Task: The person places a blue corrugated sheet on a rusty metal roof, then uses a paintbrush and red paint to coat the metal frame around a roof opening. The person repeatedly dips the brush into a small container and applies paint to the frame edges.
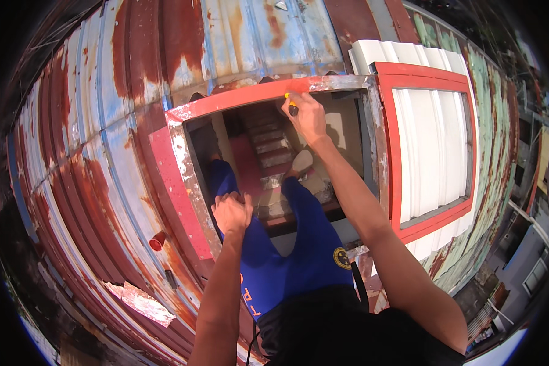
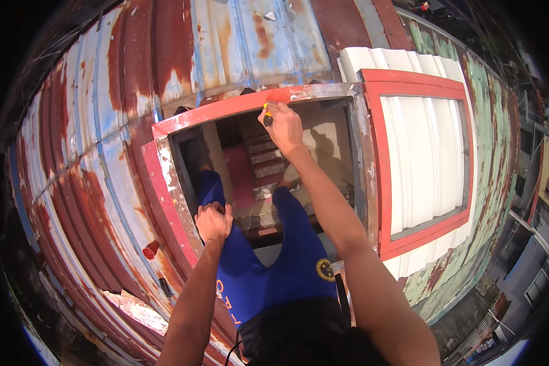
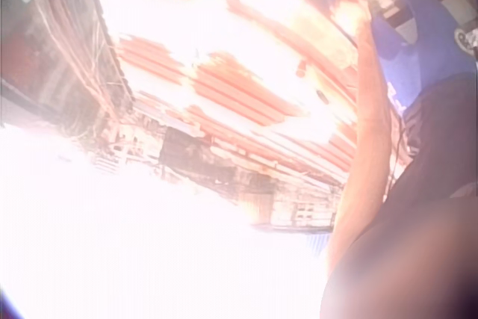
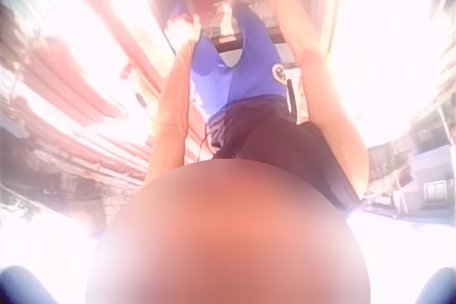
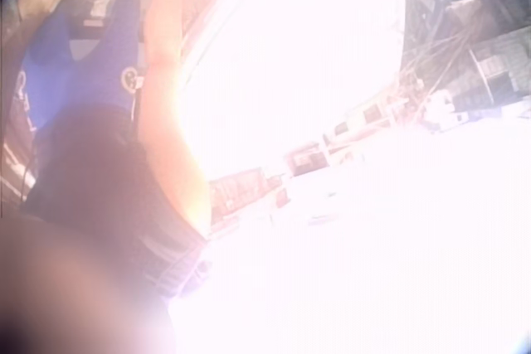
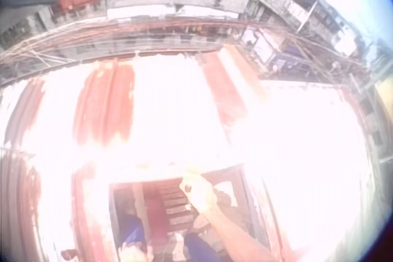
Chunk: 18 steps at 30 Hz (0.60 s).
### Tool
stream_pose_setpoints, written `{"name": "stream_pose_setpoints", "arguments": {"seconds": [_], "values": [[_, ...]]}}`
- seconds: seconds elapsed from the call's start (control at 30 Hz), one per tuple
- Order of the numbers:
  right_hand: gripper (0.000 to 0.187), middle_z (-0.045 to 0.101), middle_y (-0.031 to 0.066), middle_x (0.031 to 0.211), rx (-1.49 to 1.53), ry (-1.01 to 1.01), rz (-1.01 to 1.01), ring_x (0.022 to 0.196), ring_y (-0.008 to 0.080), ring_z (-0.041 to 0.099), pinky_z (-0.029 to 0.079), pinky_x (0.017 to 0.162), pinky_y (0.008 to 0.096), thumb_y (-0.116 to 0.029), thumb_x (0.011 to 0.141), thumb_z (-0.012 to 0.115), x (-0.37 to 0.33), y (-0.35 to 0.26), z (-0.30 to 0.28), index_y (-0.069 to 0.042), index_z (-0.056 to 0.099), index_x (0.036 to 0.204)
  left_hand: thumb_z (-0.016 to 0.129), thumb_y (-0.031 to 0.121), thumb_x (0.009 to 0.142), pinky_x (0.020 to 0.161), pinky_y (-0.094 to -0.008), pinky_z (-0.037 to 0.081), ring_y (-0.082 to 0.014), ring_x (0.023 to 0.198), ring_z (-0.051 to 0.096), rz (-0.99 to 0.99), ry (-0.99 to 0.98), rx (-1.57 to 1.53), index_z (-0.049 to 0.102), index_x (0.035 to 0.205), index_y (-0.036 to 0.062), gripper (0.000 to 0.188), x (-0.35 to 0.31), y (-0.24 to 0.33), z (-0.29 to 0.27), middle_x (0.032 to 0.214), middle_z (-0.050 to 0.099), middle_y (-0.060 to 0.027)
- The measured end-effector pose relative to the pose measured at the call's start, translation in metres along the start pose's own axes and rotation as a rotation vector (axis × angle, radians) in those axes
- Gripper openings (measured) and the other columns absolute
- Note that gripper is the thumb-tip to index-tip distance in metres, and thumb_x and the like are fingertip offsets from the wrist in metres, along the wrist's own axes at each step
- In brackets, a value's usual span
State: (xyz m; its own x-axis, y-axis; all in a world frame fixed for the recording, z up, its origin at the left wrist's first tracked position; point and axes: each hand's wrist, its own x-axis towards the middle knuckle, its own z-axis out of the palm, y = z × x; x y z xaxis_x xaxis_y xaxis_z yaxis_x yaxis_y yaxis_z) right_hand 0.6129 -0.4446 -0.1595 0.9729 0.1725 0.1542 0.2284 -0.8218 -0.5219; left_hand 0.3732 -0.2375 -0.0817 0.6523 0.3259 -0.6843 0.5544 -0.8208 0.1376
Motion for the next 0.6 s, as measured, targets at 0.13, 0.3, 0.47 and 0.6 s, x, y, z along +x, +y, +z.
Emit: {"name": "stream_pose_setpoints", "arguments": {"seconds": [0.13,0.3,0.47,0.6], "values": [[0.032,0.078,0.0139,0.074,0.535,-0.164,0.745,0.063,0.0153,0.074,0.061,0.062,0.0318,-0.028,0.097,0.071,0.057,0.003,-0.018,0.003,0.082,0.101,0.063,0.046,0.095,0.100,-0.0487,0.050,-0.0329,0.113,0.066,-0.013,0.054,0.000,0.081,0.094,0.0074,0.043,0.004,-0.001,0.001,0.104,0.078,-0.0122],[0.036,0.074,0.0192,0.067,-0.072,0.074,0.381,0.059,0.0311,0.075,0.059,0.062,0.0408,-0.031,0.096,0.075,0.069,0.087,-0.054,0.004,0.081,0.091,0.064,0.045,0.095,0.100,-0.0481,0.050,-0.0330,0.113,0.066,-0.004,0.022,-0.022,0.081,0.093,0.0073,0.042,0.006,0.000,0.002,0.102,0.078,-0.0122],[0.036,0.073,0.0267,0.095,-0.150,0.115,0.093,0.082,0.0474,0.073,0.059,0.077,0.0554,-0.037,0.100,0.070,0.051,0.080,-0.050,-0.003,0.081,0.097,0.065,0.045,0.095,0.101,-0.0483,0.050,-0.0336,0.112,0.067,-0.002,0.059,-0.011,0.081,0.093,0.0071,0.041,0.004,-0.001,0.004,0.103,0.078,-0.0125],[0.036,0.074,0.0262,0.096,-0.153,-0.181,0.020,0.085,0.0464,0.074,0.060,0.076,0.0530,-0.038,0.098,0.072,0.031,0.045,-0.026,-0.003,0.081,0.098,0.064,0.045,0.095,0.101,-0.0485,0.050,-0.0339,0.112,0.067,0.012,0.079,0.006,0.082,0.092,0.0071,0.042,0.004,-0.001,0.004,0.103,0.078,-0.0130]]}}
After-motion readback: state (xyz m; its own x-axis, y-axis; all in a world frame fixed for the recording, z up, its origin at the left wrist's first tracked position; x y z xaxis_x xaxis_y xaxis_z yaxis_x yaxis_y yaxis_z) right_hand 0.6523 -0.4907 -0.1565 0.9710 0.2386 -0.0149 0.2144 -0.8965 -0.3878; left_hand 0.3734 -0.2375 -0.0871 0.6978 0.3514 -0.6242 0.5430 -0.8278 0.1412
